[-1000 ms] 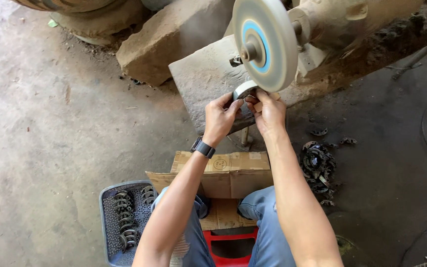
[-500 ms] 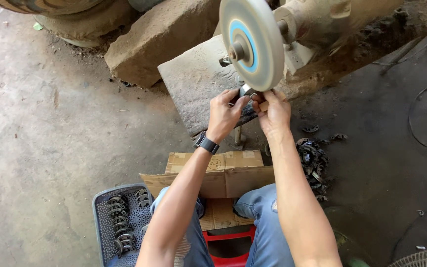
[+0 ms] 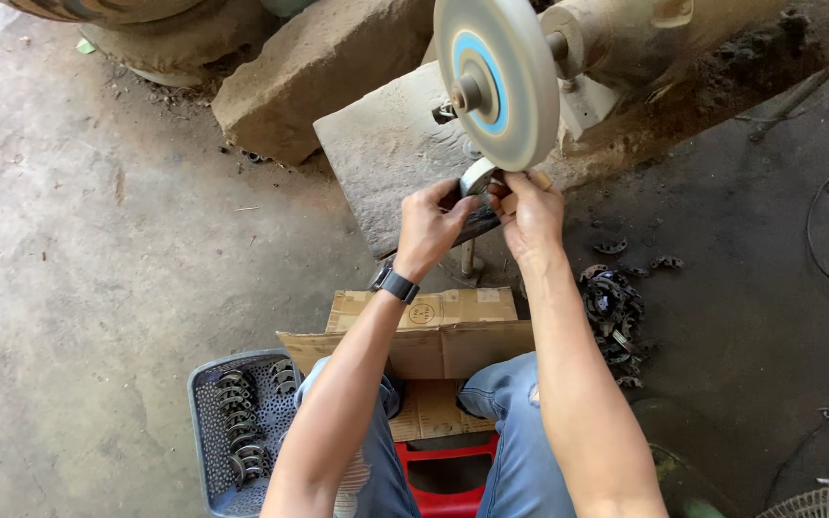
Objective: Grinding and smoothing small metal components using a bench grinder in a workshop.
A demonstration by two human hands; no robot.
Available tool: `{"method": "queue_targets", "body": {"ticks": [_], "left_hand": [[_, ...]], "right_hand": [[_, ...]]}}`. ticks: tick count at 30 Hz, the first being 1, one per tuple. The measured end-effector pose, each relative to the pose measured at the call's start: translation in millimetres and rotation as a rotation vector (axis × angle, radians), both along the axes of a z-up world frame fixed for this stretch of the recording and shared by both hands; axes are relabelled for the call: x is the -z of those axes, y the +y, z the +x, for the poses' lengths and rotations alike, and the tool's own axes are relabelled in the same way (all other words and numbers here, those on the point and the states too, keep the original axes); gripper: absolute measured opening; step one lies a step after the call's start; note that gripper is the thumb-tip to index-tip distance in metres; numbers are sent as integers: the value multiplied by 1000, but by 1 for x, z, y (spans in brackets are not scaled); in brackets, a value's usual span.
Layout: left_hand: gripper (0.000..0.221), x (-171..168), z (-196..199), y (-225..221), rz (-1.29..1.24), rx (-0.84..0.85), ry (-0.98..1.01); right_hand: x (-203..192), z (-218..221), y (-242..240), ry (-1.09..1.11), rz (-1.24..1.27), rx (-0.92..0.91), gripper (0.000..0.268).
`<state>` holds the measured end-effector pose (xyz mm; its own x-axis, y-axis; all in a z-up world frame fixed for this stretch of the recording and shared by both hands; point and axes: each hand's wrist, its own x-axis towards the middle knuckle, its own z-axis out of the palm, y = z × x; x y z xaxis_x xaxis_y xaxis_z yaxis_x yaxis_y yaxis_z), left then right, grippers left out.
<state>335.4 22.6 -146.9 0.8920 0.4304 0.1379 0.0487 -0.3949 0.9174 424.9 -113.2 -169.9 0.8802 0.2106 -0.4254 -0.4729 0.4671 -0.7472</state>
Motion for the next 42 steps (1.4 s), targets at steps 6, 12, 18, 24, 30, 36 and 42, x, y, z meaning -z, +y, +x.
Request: {"method": "queue_targets", "body": {"ticks": [6,12,18,24,30,36,42], "left_hand": [[20,-4,-1,2,-10,-12,30],[18,-7,-16,19,-13,-29,64],[20,-5,-7,7,-28,14,8],[17,-10,-13,12,-63,2,53],[33,1,-27,24,155,-62,-174],[28,-6,-16,5,126,-2,-114],[31,1,8,-6,-461,100,113]], "right_hand": [[19,8,8,-77,73,-21,18],[-9,-7,20,-11,4,-137,16],[-4,-5,3,-42,-26,-82,16],[3,-2,12,-76,-31,-108,17],[-13,-13,12,-47,36,-224,27],[6,-8,-11,10,47,-182,15],[-6,-15,-35,-15,-135,-87,14]]}}
